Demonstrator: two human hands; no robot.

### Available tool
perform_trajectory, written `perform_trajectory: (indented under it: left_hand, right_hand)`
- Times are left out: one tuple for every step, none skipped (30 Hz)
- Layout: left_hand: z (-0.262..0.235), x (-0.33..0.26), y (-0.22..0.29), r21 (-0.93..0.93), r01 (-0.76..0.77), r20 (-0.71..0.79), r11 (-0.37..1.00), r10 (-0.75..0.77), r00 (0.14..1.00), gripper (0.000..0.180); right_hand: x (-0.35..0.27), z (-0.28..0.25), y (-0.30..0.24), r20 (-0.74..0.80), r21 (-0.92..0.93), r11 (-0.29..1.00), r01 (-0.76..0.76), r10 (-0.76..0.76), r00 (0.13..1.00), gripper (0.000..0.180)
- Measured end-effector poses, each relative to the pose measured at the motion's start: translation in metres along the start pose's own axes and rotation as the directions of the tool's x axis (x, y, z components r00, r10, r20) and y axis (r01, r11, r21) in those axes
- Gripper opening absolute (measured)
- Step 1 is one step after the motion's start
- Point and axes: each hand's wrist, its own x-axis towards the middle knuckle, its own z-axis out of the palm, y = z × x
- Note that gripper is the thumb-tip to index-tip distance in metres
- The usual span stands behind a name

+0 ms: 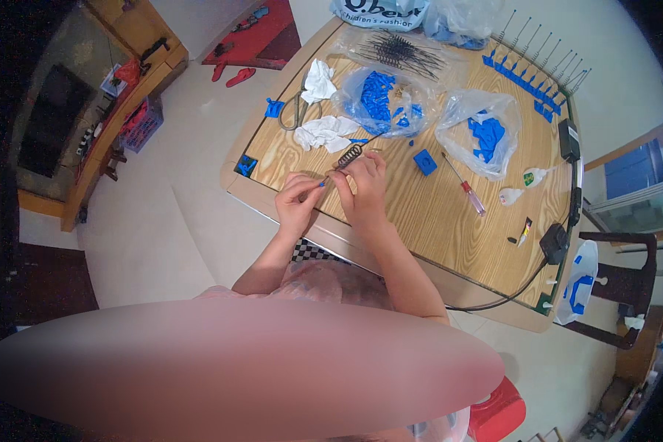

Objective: Assembling small blue plastic and wire components using glue at a workstation.

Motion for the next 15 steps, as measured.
perform_trajectory:
  left_hand:
    - [0.0,0.0,0.0002,0.008,-0.002,0.002,1.0,0.002,1.0,0.014]
    - [-0.0002,-0.0002,0.0,0.008,-0.005,0.007,1.0,0.005,1.0,0.014]
    - [-0.0004,-0.0002,-0.0002,0.013,-0.012,0.007,1.0,0.012,1.0,0.014]
    - [-0.0003,0.0,-0.0002,0.017,-0.018,0.008,1.0,0.018,1.0,0.014]
    - [-0.0001,0.0005,-0.0001,0.017,-0.021,0.011,1.0,0.02,1.0,0.014]
    - [-0.0001,0.0004,0.0003,0.022,-0.028,0.009,0.999,0.027,1.0,0.014]
    - [-0.0002,0.0003,0.0006,0.028,-0.034,0.008,0.999,0.034,0.999,0.014]
    - [-0.0003,0.0002,0.0006,0.028,-0.035,0.009,0.999,0.034,0.999,0.014]
    - [-0.0004,0.0,0.0002,0.024,-0.034,0.01,0.999,0.034,0.999,0.014]
    - [-0.0004,0.0,-0.0002,0.02,-0.034,0.012,0.999,0.034,0.999,0.014]
    - [-0.0002,0.0,-0.0006,0.02,-0.034,0.012,0.999,0.034,0.999,0.014]
    - [-0.0002,-0.0001,-0.0009,0.012,-0.033,0.011,0.999,0.033,0.999,0.015]
    - [-0.0002,-0.0002,-0.0009,0.004,-0.032,0.01,0.999,0.032,0.999,0.015]
    - [-0.0002,0.0,-0.0006,0.004,-0.031,0.01,0.999,0.031,0.999,0.015]
    - [-0.0003,0.0001,0.0002,0.006,-0.029,0.012,1.0,0.029,1.0,0.015]
  right_hand:
    - [-0.0005,0.0001,0.0007,-0.003,0.008,1.0,0.008,-0.008,1.0,0.013]
    - [-0.0019,0.0004,0.0017,-0.008,0.007,1.0,0.008,-0.007,1.0,0.013]
    - [-0.0032,0.001,0.0028,-0.004,0.004,1.0,0.004,-0.004,1.0,0.013]
    - [-0.0036,0.0013,0.0034,0.001,0.001,1.0,0.0,0.0,1.0,0.013]
    - [-0.0032,0.0014,0.0033,-0.003,0.0,1.0,0.0,0.0,1.0,0.013]
    - [-0.0025,0.0016,0.0027,-0.006,-0.007,1.0,0.016,-0.016,1.0,0.014]
    - [-0.0021,0.0019,0.0023,-0.009,-0.015,0.999,0.031,-0.031,0.999,0.014]
    - [-0.0021,0.0021,0.0022,-0.01,-0.014,0.999,0.031,-0.031,0.999,0.014]
    - [-0.002,0.0022,0.0021,-0.009,-0.02,0.999,0.035,-0.035,0.999,0.015]
    - [-0.002,0.0024,0.0022,-0.008,-0.027,0.999,0.038,-0.039,0.999,0.016]
    - [-0.0021,0.0026,0.0025,-0.009,-0.027,0.999,0.038,-0.038,0.999,0.016]
    - [-0.0023,0.0029,0.0028,-0.006,-0.028,0.999,0.043,-0.043,0.999,0.016]
    - [-0.0024,0.0032,0.003,-0.002,-0.03,0.998,0.048,-0.048,0.999,0.017]
    - [-0.0018,0.0032,0.0024,-0.003,-0.03,0.998,0.048,-0.048,0.999,0.017]
    - [-0.0007,0.0029,0.0011,-0.005,-0.029,0.998,0.055,-0.055,0.998,0.016]
